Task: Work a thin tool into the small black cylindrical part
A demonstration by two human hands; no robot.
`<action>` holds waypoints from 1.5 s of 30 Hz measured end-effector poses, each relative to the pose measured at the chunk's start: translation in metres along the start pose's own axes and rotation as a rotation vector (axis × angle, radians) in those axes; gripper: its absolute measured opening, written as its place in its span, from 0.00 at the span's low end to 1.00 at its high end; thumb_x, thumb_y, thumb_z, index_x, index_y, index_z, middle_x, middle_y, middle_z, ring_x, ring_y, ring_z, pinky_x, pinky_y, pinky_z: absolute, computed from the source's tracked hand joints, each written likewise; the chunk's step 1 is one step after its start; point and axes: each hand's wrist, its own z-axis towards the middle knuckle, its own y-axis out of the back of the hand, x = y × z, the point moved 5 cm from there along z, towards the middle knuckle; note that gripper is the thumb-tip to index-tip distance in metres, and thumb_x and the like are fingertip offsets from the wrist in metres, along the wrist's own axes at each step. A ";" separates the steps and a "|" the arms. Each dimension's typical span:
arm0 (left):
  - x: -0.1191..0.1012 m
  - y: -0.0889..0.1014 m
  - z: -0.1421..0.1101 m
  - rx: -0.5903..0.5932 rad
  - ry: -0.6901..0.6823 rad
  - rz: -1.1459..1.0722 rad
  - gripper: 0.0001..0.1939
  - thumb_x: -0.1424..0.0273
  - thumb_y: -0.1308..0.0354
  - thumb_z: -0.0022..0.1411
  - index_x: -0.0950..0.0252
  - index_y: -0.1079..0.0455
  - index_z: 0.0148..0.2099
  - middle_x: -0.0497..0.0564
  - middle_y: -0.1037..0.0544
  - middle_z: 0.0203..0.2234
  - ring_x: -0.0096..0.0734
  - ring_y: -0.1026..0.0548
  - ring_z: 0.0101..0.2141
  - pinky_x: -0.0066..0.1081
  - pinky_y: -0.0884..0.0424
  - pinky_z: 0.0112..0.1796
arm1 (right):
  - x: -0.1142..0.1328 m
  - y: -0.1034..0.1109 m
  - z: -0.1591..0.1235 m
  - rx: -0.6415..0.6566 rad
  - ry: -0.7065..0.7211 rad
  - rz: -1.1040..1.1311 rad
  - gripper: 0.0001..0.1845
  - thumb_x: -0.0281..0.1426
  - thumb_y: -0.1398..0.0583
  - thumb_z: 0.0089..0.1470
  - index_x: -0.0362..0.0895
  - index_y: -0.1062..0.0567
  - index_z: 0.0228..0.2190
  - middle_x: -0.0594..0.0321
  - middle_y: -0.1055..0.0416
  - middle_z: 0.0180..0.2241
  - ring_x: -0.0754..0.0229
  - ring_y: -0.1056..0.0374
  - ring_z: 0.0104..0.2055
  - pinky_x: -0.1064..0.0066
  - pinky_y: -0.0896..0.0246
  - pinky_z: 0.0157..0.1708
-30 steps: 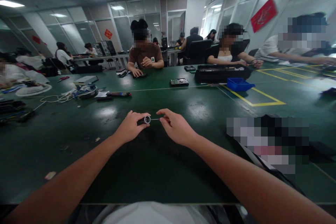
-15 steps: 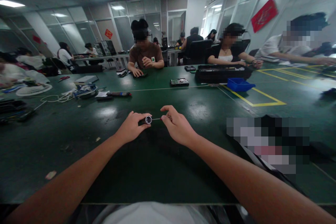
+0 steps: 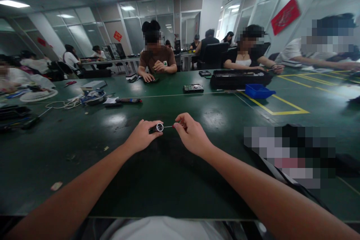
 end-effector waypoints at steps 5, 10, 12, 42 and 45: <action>-0.001 -0.001 -0.001 0.004 0.025 -0.016 0.17 0.63 0.40 0.62 0.54 0.30 0.54 0.48 0.22 0.46 0.41 0.28 0.46 0.55 0.49 0.59 | -0.005 -0.001 0.003 -0.022 -0.090 0.212 0.10 0.39 0.40 0.56 0.45 0.27 0.36 0.61 0.26 0.31 0.58 0.30 0.33 0.65 0.35 0.35; -0.008 0.003 0.000 -0.033 -0.083 0.051 0.20 0.63 0.41 0.64 0.53 0.33 0.58 0.49 0.24 0.49 0.40 0.30 0.51 0.55 0.55 0.62 | -0.035 -0.009 0.011 -0.066 -0.356 0.611 0.15 0.42 0.47 0.61 0.44 0.30 0.34 0.59 0.28 0.29 0.58 0.30 0.31 0.61 0.30 0.37; -0.008 0.003 0.001 -0.037 -0.125 0.107 0.19 0.65 0.42 0.64 0.53 0.33 0.57 0.49 0.24 0.49 0.40 0.31 0.52 0.57 0.59 0.62 | -0.048 -0.012 0.013 -0.070 -0.453 0.697 0.14 0.42 0.47 0.61 0.45 0.32 0.31 0.58 0.30 0.27 0.58 0.31 0.29 0.61 0.29 0.35; -0.005 -0.003 0.001 -0.005 0.007 -0.125 0.15 0.68 0.41 0.62 0.62 0.32 0.52 0.53 0.26 0.48 0.38 0.28 0.47 0.38 0.31 0.50 | -0.022 0.009 0.010 -0.181 -0.186 0.022 0.19 0.44 0.47 0.61 0.44 0.25 0.32 0.58 0.25 0.30 0.56 0.31 0.32 0.65 0.40 0.33; -0.012 -0.005 -0.001 0.037 0.009 -0.125 0.19 0.69 0.43 0.64 0.61 0.36 0.56 0.54 0.27 0.49 0.40 0.28 0.49 0.39 0.32 0.51 | -0.021 0.010 0.012 -0.178 -0.159 -0.010 0.18 0.43 0.46 0.61 0.44 0.24 0.33 0.56 0.23 0.33 0.55 0.30 0.34 0.64 0.39 0.35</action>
